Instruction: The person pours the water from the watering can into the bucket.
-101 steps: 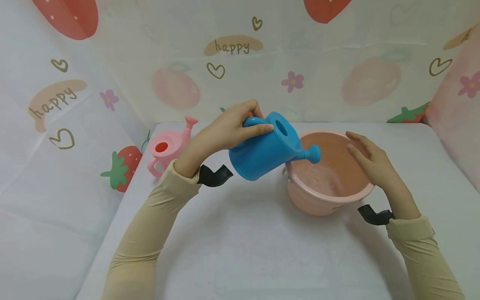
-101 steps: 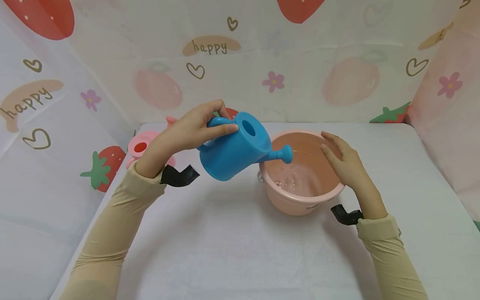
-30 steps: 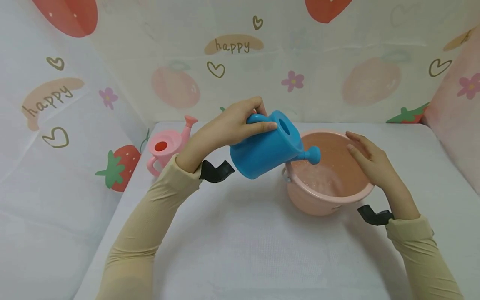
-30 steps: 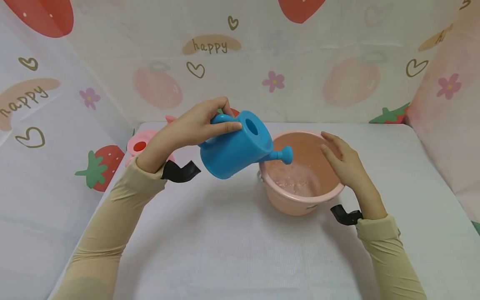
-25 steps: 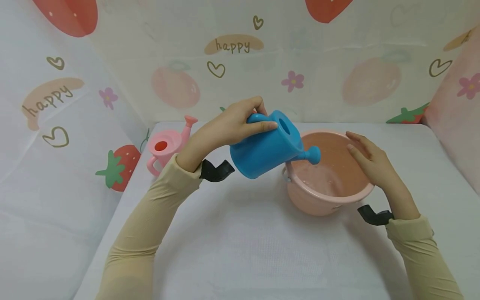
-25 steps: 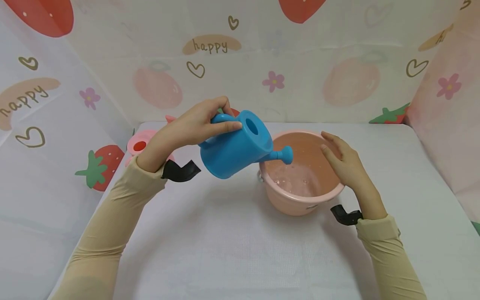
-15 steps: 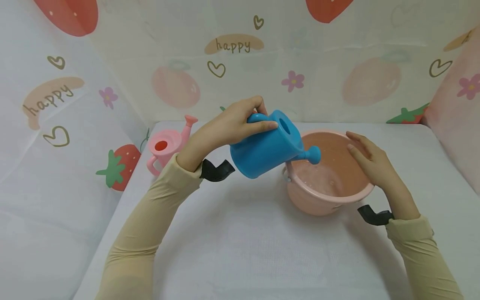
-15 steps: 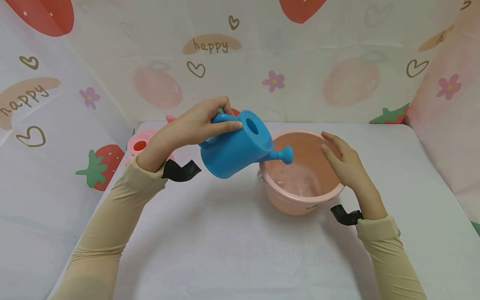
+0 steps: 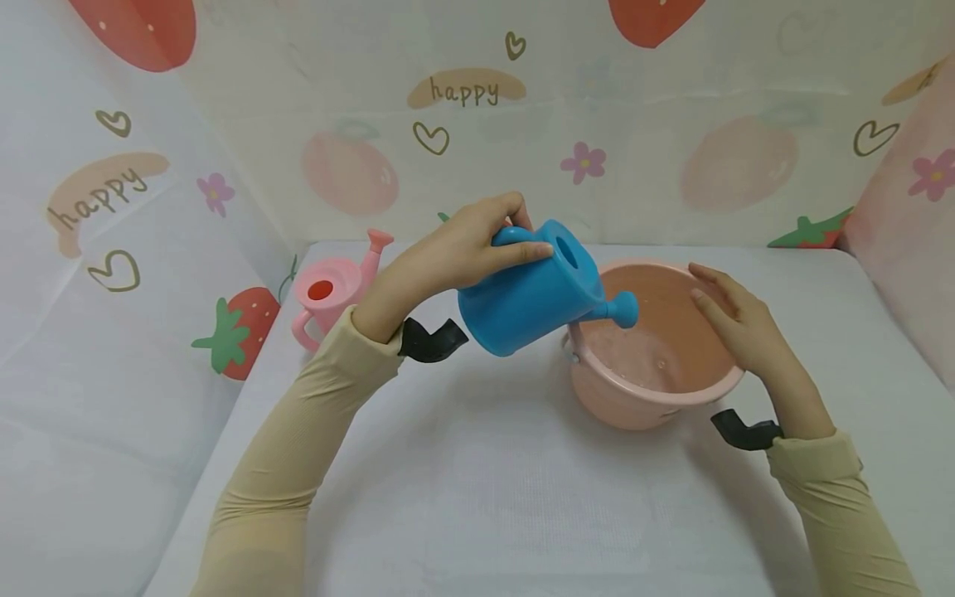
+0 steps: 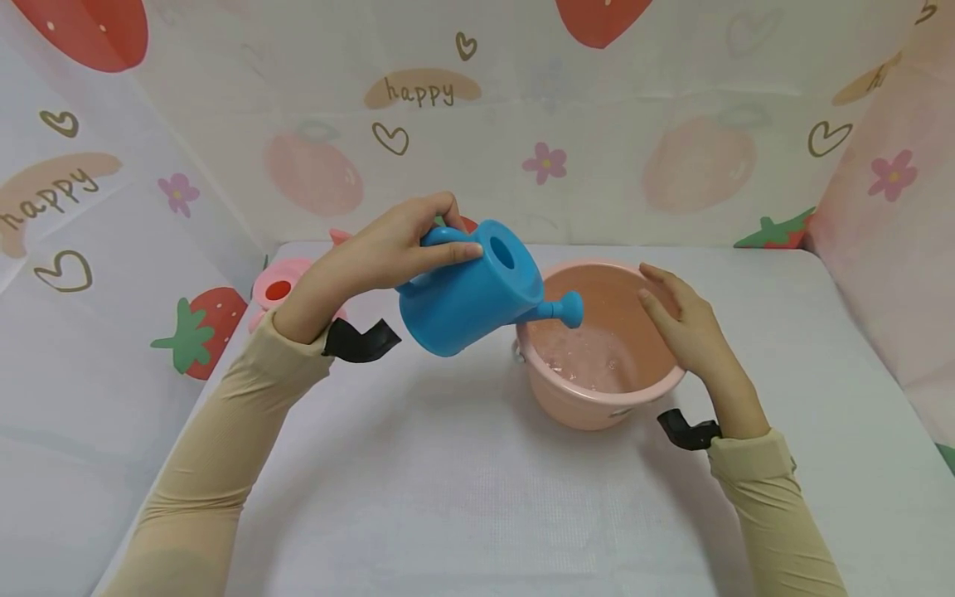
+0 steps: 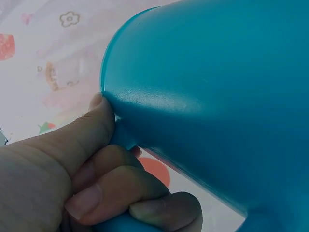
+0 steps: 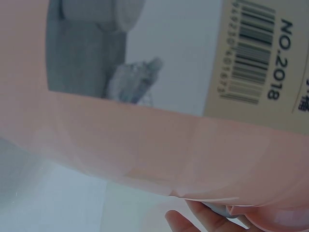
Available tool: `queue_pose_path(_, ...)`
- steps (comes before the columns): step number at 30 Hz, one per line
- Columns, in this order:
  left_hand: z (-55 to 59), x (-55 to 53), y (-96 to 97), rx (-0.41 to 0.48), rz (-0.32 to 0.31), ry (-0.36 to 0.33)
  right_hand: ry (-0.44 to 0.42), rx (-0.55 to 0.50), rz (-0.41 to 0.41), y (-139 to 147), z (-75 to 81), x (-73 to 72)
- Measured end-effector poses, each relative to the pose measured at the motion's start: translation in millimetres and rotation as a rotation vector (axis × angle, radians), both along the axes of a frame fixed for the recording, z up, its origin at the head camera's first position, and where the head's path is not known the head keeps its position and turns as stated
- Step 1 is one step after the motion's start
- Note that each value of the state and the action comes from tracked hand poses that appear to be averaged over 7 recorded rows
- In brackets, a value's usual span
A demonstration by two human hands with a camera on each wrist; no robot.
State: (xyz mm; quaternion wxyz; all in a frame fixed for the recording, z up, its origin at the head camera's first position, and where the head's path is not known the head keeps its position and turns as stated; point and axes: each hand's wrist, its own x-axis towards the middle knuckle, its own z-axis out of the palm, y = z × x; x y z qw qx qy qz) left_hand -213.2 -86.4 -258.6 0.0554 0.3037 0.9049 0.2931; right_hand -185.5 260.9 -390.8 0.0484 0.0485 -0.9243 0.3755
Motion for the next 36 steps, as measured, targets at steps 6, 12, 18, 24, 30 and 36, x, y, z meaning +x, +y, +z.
queue_pose_path(6, 0.0, 0.3, -0.1, 0.005, 0.001, -0.003, 0.001, -0.006, 0.007, 0.6, -0.7, -0.9)
queue_pose_path(12, -0.3, 0.5, -0.4, 0.003, 0.008, -0.006, -0.007, -0.012, 0.005, 0.1, -0.6, -0.7)
queue_pose_path(18, 0.2, 0.5, -0.1, 0.002, 0.012, -0.006, -0.002, -0.009, 0.01, 0.4, -0.4, -1.2)
queue_pose_path(24, 0.4, -0.1, 1.0, -0.002, 0.011, -0.011, 0.0, -0.008, 0.01, 0.8, -0.3, -1.2)
queue_pose_path(30, 1.3, -0.7, 1.7, -0.016, 0.017, -0.016, -0.004, -0.013, 0.009, 0.8, 0.1, -0.8)
queue_pose_path(36, 2.4, -0.3, 1.9, -0.016, 0.006, -0.012, -0.016, -0.01, 0.007, 0.4, 0.8, -0.8)
